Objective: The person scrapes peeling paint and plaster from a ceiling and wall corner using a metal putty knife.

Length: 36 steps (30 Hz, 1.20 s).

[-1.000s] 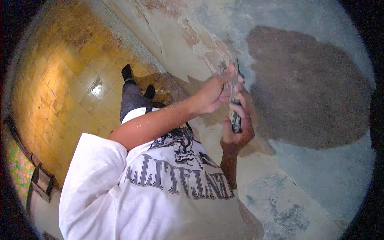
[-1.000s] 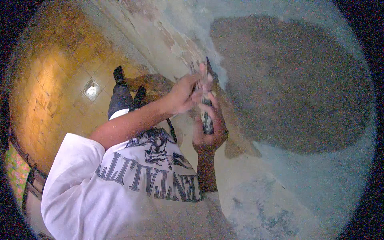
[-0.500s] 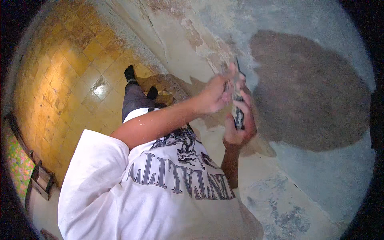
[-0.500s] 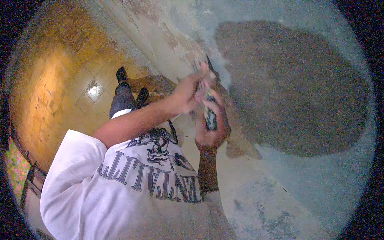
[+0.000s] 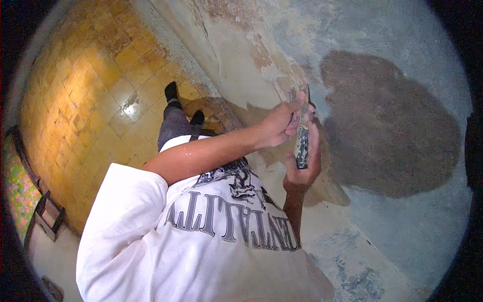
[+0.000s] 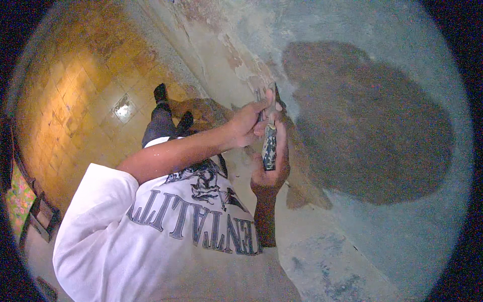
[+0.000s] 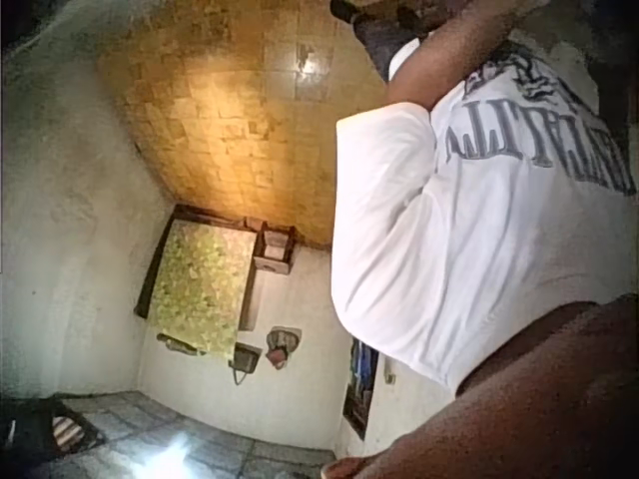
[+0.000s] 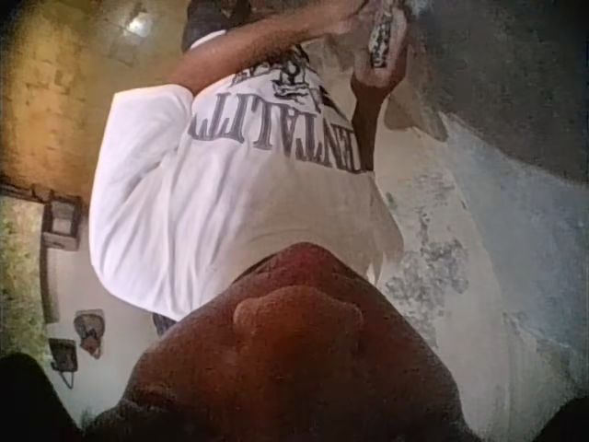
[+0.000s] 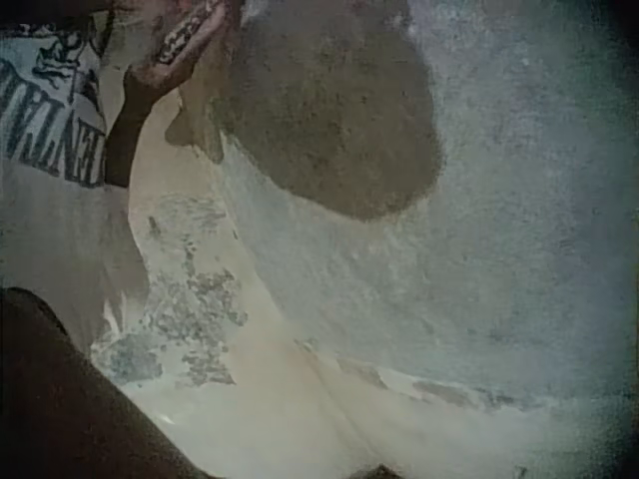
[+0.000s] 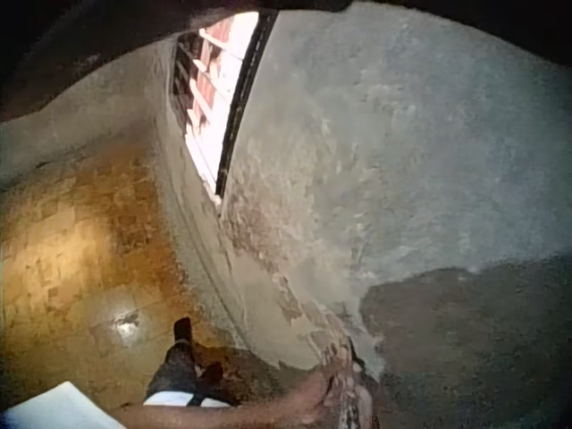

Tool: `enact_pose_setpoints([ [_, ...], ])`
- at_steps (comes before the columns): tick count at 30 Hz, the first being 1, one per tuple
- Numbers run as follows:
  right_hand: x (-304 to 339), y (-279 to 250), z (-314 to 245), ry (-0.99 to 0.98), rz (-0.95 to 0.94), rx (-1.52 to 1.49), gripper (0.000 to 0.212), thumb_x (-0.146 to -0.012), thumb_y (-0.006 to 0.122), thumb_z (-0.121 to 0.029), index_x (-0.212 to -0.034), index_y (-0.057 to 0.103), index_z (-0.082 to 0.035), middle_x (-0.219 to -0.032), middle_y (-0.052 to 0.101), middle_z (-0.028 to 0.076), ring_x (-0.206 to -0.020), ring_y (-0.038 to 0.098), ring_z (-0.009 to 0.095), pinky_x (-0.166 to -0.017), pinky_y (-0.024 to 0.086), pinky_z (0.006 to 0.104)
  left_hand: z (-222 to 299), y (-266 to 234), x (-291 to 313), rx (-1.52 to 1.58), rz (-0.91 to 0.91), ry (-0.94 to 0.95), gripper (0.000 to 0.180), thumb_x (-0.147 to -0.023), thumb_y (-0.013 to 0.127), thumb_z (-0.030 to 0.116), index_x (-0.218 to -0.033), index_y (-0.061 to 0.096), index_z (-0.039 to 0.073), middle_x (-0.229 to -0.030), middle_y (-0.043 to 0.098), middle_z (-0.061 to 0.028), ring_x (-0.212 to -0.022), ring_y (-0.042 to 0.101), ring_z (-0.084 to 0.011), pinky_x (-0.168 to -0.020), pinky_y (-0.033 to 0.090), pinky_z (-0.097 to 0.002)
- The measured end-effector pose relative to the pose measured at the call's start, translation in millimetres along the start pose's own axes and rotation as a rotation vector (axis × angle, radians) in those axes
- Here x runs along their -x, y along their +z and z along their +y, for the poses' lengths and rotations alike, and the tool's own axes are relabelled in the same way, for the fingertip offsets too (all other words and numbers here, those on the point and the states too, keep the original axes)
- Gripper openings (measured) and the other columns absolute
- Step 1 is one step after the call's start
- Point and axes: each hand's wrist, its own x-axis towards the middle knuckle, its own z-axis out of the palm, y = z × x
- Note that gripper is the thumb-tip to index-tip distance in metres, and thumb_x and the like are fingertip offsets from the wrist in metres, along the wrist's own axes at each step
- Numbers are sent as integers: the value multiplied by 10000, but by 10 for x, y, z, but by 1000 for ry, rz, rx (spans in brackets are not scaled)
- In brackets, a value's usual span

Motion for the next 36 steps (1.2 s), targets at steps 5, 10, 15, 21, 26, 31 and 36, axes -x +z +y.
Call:
enact_pose_setpoints([
  [5,67,-7,-35,64,-39,46,569,-776,551,-41,-1337,468,10,-1329,529,196,-1225,519,282,-1041,369,380,69,-28,33,-37,-76,-34,414,-978,459,459,-966,585,65,-717,565,8,-425,313,-33,-361,231,-192],
  [10,142,19,44,88,72,-88,576,-691,534,29,-1266,522,42,-1236,580,170,-1177,533,257,-1030,368,360,19,-35,31,-89,-45,-36,415,-979,449,469,-973,580,75,-698,556,8,-420,296,-53,-379,220,-214],
  [15,204,54,-1,157,129,-167,551,-702,532,27,-1253,529,44,-1276,557,174,-1230,501,261,-1060,343,367,126,15,123,-300,25,-79,420,-983,442,467,-987,595,76,-720,577,-1,-424,328,-59,-382,239,-226],
  [21,277,262,-170,249,262,-212,526,-719,535,10,-1245,538,23,-1293,552,161,-1243,494,244,-1071,329,355,224,38,242,-636,79,-71,461,-972,445,500,-1055,618,81,-749,598,-16,-567,490,-90,-454,342,-231],
  [26,239,443,-370,311,464,-267,516,-728,527,28,-1243,539,2,-1289,557,160,-1240,499,237,-1064,337,349,419,134,249,-934,184,-222,473,-934,501,535,-1050,630,95,-740,584,-3,-599,500,-90,-485,355,-228],
  [31,153,804,-486,359,753,-176,554,-724,511,90,-1268,523,-15,-1238,588,179,-1170,563,258,-995,407,332,609,338,211,-1231,-49,-282,408,-927,549,472,-1038,620,86,-763,581,-2,-617,494,-81,-491,346,-227],
  [36,-75,1182,-688,510,932,-115,555,-746,529,82,-1293,505,-16,-1218,593,199,-1145,581,277,-963,431,335,774,244,160,-1482,-288,-100,318,-917,599,367,-1035,606,72,-788,581,-1,-625,494,-79,-500,361,-239],
])
